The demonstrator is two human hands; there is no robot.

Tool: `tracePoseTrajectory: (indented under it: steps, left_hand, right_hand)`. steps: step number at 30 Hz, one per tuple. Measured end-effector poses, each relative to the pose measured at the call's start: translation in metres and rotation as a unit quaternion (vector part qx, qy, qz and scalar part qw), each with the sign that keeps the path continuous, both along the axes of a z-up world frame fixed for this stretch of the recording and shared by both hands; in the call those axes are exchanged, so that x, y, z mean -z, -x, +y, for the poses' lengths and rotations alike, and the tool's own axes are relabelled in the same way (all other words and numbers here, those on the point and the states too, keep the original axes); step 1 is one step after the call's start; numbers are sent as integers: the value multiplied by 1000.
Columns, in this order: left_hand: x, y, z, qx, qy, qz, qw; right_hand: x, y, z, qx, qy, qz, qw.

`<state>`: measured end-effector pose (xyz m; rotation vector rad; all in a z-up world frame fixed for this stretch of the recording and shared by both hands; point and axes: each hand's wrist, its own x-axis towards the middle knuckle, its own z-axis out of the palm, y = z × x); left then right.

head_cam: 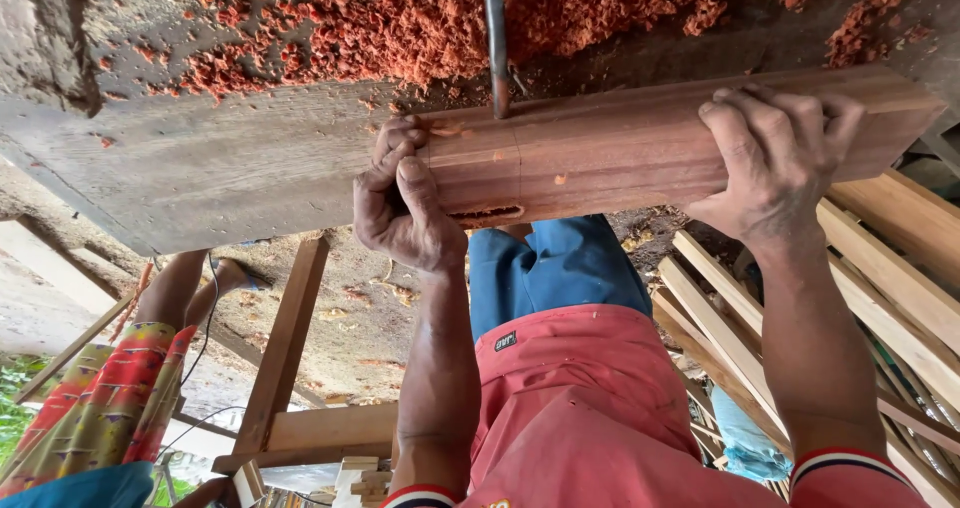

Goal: The person uses a drill press to drill holes into a rectangular piece of reddish-brown wood. They hold the wood steady with both hands while the drill bit penetrates the surface, creating wood shavings. The person repositions the wood to drill additional holes along its length.

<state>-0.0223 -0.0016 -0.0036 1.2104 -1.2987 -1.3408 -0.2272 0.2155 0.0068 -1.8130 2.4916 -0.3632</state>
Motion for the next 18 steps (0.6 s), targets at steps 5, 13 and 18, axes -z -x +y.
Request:
tracePoseTrajectory:
  steps: [5,13,18]
  left_hand:
    - [4,-2,-1,8,4,14,1000]
    - [3,3,-3,3,19,18,1000]
    - [3,2,-4,0,3,1,1000]
  right_hand:
    - [2,0,0,-2,5,6,1000]
    - [3,5,0,-12,11,5,1000]
    - [5,6,-1,-9,22,3,1000]
